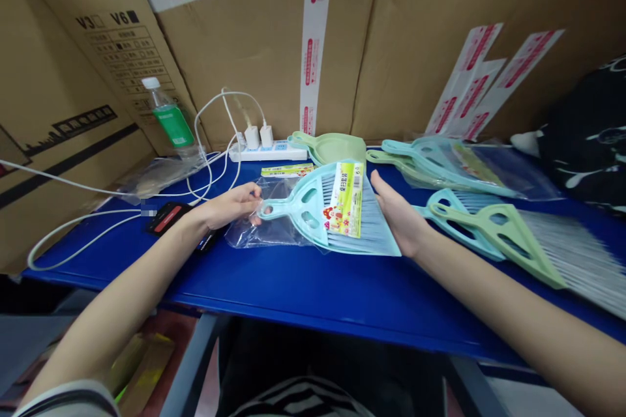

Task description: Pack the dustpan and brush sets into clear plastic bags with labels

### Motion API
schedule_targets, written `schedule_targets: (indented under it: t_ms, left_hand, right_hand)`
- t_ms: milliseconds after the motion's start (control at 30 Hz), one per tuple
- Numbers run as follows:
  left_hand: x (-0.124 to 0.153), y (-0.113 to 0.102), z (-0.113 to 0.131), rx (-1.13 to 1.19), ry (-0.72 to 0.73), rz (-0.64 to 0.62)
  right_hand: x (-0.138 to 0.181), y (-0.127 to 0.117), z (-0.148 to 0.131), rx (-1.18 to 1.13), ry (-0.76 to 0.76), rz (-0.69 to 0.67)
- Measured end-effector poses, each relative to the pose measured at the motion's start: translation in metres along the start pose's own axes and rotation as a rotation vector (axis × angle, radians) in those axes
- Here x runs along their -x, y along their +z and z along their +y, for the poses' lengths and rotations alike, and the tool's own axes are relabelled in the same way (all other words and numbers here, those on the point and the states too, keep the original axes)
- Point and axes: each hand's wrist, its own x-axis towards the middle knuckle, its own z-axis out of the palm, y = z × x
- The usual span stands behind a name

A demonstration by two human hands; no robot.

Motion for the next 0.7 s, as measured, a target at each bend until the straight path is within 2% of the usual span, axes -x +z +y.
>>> schedule_targets:
  t_ms: [200,367,567,700]
  left_hand:
    - [-0.001,0.002,-0.002,0.018,0.006,-0.016]
    - [0.002,0.001,0.002,-0.024,0.014,-0.016]
    - [0.000,0.000,-0.001,-0.035,0.007,-0.034]
    - [-0.001,0.000,-0.002,-0.039,-0.005,-0.026]
  right_hand:
    - [-0.003,-0.004,0.004,-0.014,-0.009,0.006]
    - [-0.008,-0.011,0.009,-0.052,-0.006,0.068]
    - [0.006,0.009,0.002,-0.116,0.050,0.018]
    - [0.009,0.012,-0.001,-0.099,0.039,-0.024]
